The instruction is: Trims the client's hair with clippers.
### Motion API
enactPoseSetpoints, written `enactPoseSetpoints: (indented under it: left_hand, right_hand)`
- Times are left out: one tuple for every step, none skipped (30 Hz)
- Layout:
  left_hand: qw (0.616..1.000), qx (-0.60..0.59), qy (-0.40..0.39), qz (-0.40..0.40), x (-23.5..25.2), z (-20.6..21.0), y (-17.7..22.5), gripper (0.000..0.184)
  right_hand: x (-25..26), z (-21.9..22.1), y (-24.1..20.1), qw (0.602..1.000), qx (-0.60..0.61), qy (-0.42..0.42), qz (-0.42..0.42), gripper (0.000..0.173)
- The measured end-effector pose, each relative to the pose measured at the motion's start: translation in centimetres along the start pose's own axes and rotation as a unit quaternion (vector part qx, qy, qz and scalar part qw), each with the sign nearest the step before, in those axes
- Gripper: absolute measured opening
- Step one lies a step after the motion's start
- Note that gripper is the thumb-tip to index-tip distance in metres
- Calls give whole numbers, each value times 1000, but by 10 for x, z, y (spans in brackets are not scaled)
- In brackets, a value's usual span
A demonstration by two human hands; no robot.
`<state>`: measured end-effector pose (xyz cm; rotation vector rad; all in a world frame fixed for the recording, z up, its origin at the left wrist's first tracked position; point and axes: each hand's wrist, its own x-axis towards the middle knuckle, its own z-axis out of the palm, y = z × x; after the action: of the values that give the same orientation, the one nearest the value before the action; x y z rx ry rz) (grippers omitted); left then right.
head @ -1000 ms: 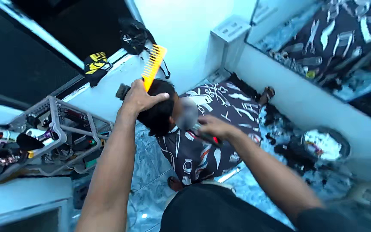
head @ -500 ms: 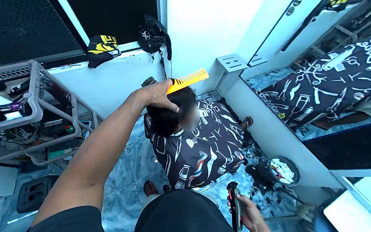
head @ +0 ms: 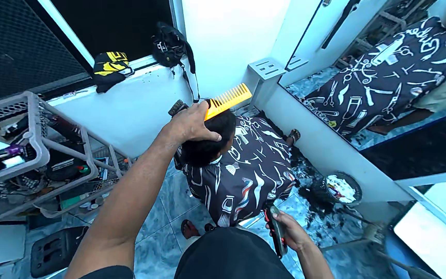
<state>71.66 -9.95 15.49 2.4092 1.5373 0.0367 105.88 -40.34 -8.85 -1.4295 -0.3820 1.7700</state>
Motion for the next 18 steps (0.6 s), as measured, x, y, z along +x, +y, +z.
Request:
enactPoseSetpoints:
  left_hand:
    - [1000,1,-2,-2,0,0,-1,97]
    - [1000,-3,-7,-3,0,-1,-2,98]
    - [1000,-15,-11,-5,-1,-3,-3,99]
    - [999,-39,-5,-7,-3,-8,-5,102]
    - [997,-76,23,-14,-8,-16,-7,107]
    - [990,-121,66,-30,-18,-32,-4,107]
    - [977,-164,126,-51,-29,-51,2,104]
    - [960,-187,193,-77,-36,-65,10,99]
    - [946,-180,250,-98,-38,-70,19,92]
    - [944,-157,271,-109,-38,-68,29,83]
    - [953,-129,252,-112,-37,-62,39,77]
    - [967,-95,209,-113,-35,-52,45,76]
    - [978,-63,164,-112,-32,-39,47,78]
    - [984,-37,126,-118,-27,-26,47,82]
    - [987,-14,100,-126,-23,-15,47,88]
    - [987,2,87,-134,-21,-5,47,89]
    - [986,14,82,-144,-19,2,49,90]
    - [984,23,84,-153,-18,8,51,88]
  right_hand:
    - [5,9,-10,999,-38,1,-5,51]
    - [9,22,-25,997,-80,1,-15,51]
    - [12,40,-43,993,-114,-5,-36,50]
    - [13,59,-63,988,-139,-22,-70,51]
    - [13,77,-85,980,-158,-48,-113,54]
    - [14,94,-108,968,-178,-78,-159,58]
    - [16,111,-129,952,-205,-106,-202,59]
    - [20,125,-148,933,-245,-123,-233,58]
    - [25,136,-162,911,-298,-125,-254,57]
    - [33,146,-175,886,-359,-118,-269,56]
    - [42,156,-184,857,-422,-98,-280,56]
    - [50,164,-192,828,-476,-75,-288,54]
    - [56,170,-200,801,-524,-63,-282,53]
    - [59,175,-209,776,-567,-60,-268,52]
    - [62,178,-218,756,-601,-60,-252,51]
    - [64,180,-223,744,-621,-59,-241,50]
    - [68,180,-227,734,-633,-57,-239,48]
    - [71,180,-230,730,-639,-61,-236,46]
